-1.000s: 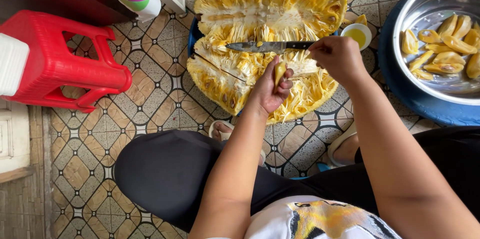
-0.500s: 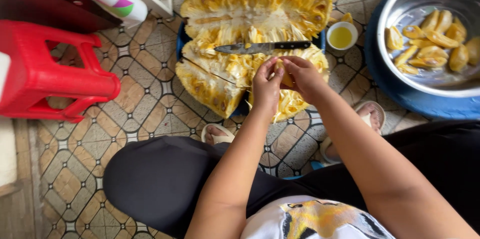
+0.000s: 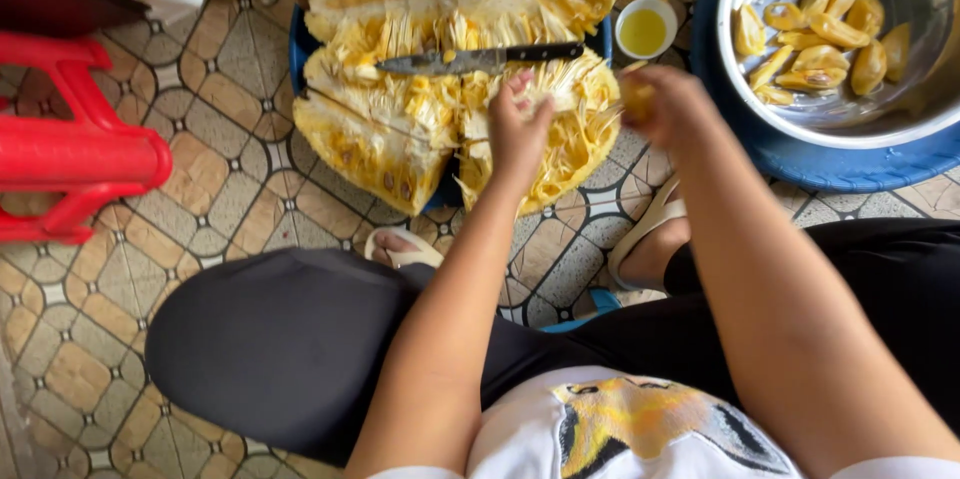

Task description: Extracting fruit pods from a large jackfruit using a knife and hands

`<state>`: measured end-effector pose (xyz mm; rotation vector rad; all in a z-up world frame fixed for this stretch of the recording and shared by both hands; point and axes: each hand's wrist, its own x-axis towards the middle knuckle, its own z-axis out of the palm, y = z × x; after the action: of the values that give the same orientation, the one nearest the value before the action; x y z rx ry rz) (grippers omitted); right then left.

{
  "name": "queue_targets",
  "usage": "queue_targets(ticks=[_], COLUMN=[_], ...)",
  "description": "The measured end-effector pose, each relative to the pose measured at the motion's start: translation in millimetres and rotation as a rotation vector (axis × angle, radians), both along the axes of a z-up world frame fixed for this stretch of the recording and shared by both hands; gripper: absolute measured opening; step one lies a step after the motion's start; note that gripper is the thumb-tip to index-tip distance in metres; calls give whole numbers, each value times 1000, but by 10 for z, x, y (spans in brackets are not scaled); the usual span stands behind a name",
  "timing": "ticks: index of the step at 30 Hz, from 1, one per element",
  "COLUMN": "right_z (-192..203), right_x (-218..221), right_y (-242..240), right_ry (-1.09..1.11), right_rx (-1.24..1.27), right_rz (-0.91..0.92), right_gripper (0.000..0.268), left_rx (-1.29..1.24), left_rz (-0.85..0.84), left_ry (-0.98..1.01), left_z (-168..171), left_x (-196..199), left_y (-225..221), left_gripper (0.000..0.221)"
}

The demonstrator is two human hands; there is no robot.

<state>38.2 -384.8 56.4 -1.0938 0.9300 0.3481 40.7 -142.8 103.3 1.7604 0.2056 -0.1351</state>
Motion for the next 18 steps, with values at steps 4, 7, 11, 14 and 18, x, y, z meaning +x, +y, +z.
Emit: queue_targets(ticks=[4,7,11,14,18], right_z=[-1138,-1657,-2011,-2034,-1526], right_x=[158,394,525,547,627], right_y=[-1705,-2830,-2920,-2743,-2273], right_ry=[377,527,271,186,96], right_rx=[-891,-1051,-483,-417,-367], right_rz=[720,597,-112,-102,-117], right_gripper=[54,49,41,51,62], left_rx=[76,175,474,764,846], left_rz=[221,347,64,-294,-340], left_ry=[4,146,479,798,490], left_z=[2,75,373,505,-183], left_x=[317,367,205,56,-84], left_y=[482,791,992,919,871], left_gripper=[33,28,19,19,78])
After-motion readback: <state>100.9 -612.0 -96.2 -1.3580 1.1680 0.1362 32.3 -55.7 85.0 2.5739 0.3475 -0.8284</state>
